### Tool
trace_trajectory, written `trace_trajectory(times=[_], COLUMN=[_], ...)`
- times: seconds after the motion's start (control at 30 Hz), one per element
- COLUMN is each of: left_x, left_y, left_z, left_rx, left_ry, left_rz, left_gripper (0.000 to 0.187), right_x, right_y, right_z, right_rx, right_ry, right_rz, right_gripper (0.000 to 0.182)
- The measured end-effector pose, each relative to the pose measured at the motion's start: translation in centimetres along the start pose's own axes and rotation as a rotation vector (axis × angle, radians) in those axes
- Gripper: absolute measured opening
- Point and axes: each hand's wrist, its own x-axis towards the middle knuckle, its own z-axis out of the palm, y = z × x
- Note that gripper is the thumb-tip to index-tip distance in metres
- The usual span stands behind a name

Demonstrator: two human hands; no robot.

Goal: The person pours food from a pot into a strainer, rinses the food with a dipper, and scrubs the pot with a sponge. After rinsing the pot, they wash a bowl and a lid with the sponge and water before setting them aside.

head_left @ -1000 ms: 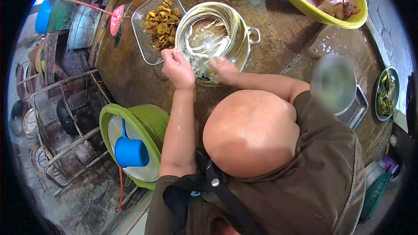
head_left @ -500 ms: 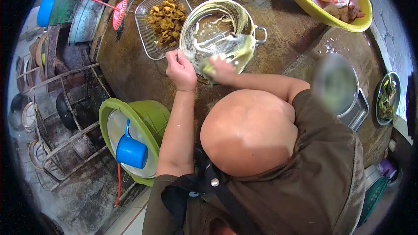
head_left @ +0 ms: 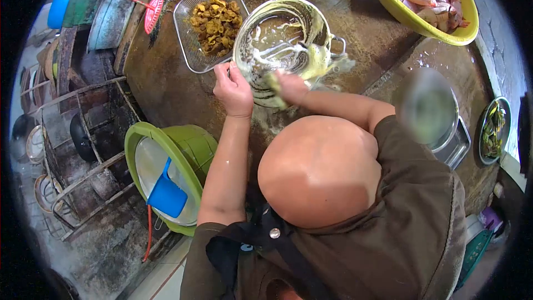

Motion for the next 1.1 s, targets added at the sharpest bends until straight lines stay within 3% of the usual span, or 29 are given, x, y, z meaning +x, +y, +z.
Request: trace_trajectory(times=[0.03,0.07,0.1,0.2,0.23,0.3,0.33,0.37,0.43,0.47,0.53,0.6,0.67,0.73,0.77,0.83,0.87,0.93,1.0,1.07,1.1], left_x=[0.0,-0.1,-0.1,0.2,0.2,0.4,0.3,0.2,-0.2,-0.7,-0.7,-0.3,-0.3,0.0,0.1,0.4,0.6,0.9,0.9,0.8,0.7], left_y=[0.0,0.2,0.6,0.7,0.6,-0.3,-0.6,-0.8,-0.8,-0.8,-0.6,-0.3,-0.2,-0.3,0.3,1.5,1.9,2.7,3.1,3.1,2.7], left_z=[-0.1,-0.2,-0.4,0.1,0.0,-0.4,-0.6,-0.8,-1.1,-1.3,-1.2,-0.8,-0.5,0.2,0.2,0.0,-0.1,-0.1,0.0,-0.1,-0.1], left_rx=[0.002,0.006,0.008,0.000,-0.007,-0.009,-0.013,-0.010,-0.015,-0.012,-0.031,-0.013,0.011,0.026,0.025,0.026,0.028,0.021,0.011,0.032,0.029], left_ry=[0.000,-0.004,-0.011,-0.008,-0.008,-0.061,-0.063,-0.075,-0.082,-0.092,-0.078,-0.056,-0.045,-0.037,-0.038,-0.070,-0.074,-0.115,-0.139,-0.117,-0.114], left_rz=[0.030,0.058,0.030,0.039,0.041,0.027,0.027,0.000,-0.041,-0.049,-0.052,-0.005,0.033,-0.102,-0.098,-0.091,-0.084,-0.006,-0.015,0.009,0.008], left_gripper=[0.009,0.008,0.007,0.007,0.007,0.009,0.009,0.010,0.012,0.012,0.012,0.011,0.010,0.010,0.010,0.010,0.010,0.010,0.010,0.011,0.011], right_x=[-0.6,-1.7,-0.5,-0.9,-1.2,-0.7,0.0,-0.3,1.4,3.0,3.5,-0.2,-1.0,-1.8,-1.2,0.1,0.6,3.1,5.9,4.7,3.5], right_y=[-1.8,-5.2,-6.7,-6.6,-4.7,-0.3,1.7,3.4,4.8,9.3,10.0,4.8,3.4,0.4,-1.2,-3.6,-3.7,-2.7,3.1,7.2,7.0], right_z=[2.4,1.0,2.0,1.1,0.7,-0.9,-2.4,-5.2,-8.1,-5.5,-3.7,-4.6,-0.3,1.6,1.3,-0.2,-1.7,-5.5,-5.7,-6.3,-5.6], right_rx=[0.146,0.442,0.675,0.636,0.482,0.143,-0.193,-0.552,-0.506,-0.618,-0.464,-0.116,0.113,0.316,0.317,0.253,0.258,-0.153,-0.761,-0.336,-0.238], right_ry=[0.263,0.327,0.609,0.625,0.481,-0.087,-0.198,-0.044,-0.185,0.593,0.590,0.130,0.011,0.189,0.193,0.616,0.622,0.106,0.865,0.488,0.359], right_rz=[-0.193,-0.229,-0.419,-0.519,-0.624,-0.332,-0.223,-0.424,0.097,-0.193,-0.105,0.196,-0.030,-0.509,-0.508,-0.724,-0.723,-0.277,-0.287,-0.182,-0.004], right_gripper=[0.048,0.051,0.052,0.051,0.054,0.062,0.067,0.072,0.078,0.076,0.068,0.060,0.061,0.062,0.062,0.060,0.060,0.057,0.066,0.069,0.068])
